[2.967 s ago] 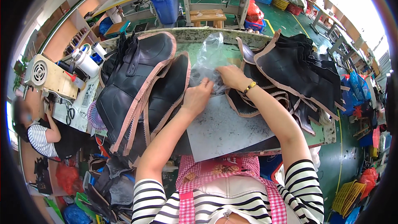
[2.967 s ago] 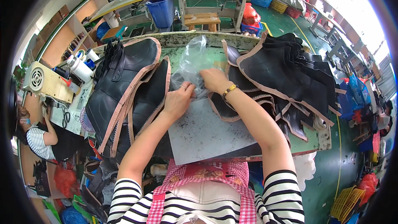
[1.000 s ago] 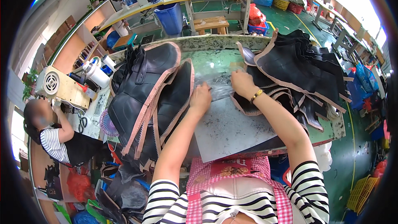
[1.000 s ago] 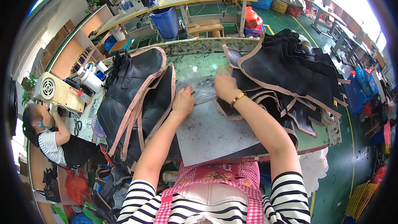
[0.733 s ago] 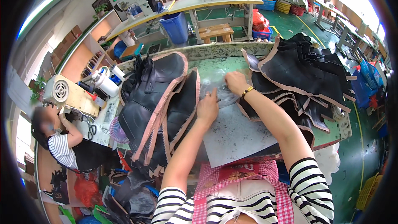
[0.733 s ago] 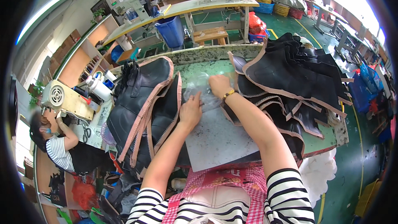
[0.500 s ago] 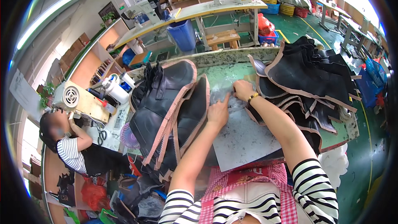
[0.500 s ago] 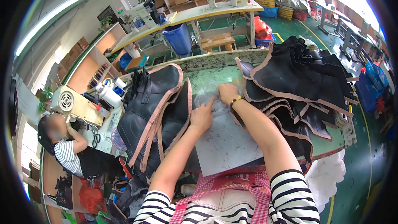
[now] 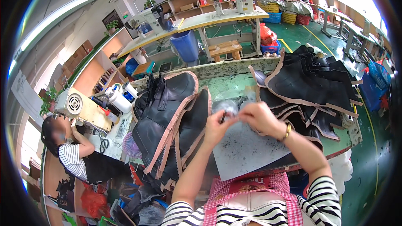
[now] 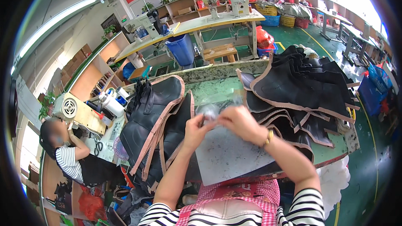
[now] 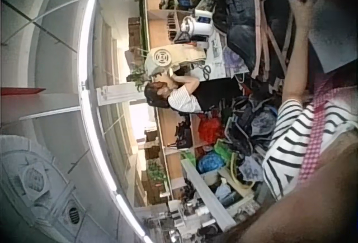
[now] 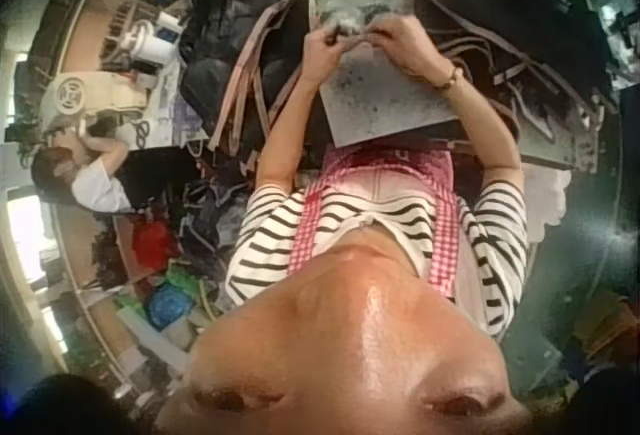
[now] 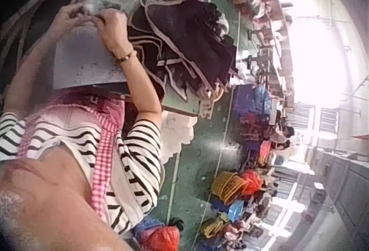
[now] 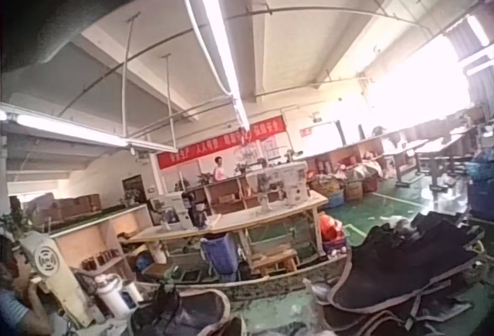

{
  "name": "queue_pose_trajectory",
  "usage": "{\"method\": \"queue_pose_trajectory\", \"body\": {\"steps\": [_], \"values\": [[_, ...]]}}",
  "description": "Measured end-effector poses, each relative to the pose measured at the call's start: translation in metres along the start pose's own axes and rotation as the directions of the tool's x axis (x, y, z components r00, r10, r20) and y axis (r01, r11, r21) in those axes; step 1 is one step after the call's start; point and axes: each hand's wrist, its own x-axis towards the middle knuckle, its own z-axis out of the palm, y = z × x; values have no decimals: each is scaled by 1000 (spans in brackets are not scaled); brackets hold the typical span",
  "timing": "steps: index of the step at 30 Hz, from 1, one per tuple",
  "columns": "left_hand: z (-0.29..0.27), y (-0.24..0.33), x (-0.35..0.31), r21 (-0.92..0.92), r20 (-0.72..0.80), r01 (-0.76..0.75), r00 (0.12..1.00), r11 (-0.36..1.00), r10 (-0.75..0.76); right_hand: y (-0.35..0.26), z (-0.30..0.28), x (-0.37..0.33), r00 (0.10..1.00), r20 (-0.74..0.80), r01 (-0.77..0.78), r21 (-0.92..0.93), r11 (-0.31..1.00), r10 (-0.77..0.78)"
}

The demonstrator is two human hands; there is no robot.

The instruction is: The person uses a hammer and a small metal tool to tap and secure parts of black leather shoe uppers on a workbench. They repeatedly pick up individual uppers, position the tool, and strike it with the hammer, then place the treated pieces into a plastic bag. The person also handles a small metal component and attaches it to a shoe upper.

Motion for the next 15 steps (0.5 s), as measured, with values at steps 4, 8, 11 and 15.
{"method": "queue_pose_trajectory", "body": {"steps": [4, 8, 11, 15], "values": [[7, 19, -48, -77, 157, 182, 973, 980, -168, -31, 5, -60, 993, -61, -87, 170, 981, 99], [24, 16, -59, -173, -186, 7, 982, 985, -40, -41, 4, -85, 981, -154, -119, 7, 993, 119], [14, -34, -20, 274, -186, -192, 951, 942, 248, -24, 4, -87, 961, -15, -274, -183, 944, 276], [25, -45, 20, 692, 178, -131, 984, 710, 7, -19, -7, -95, 886, 99, -447, -78, 891, 453]]}}
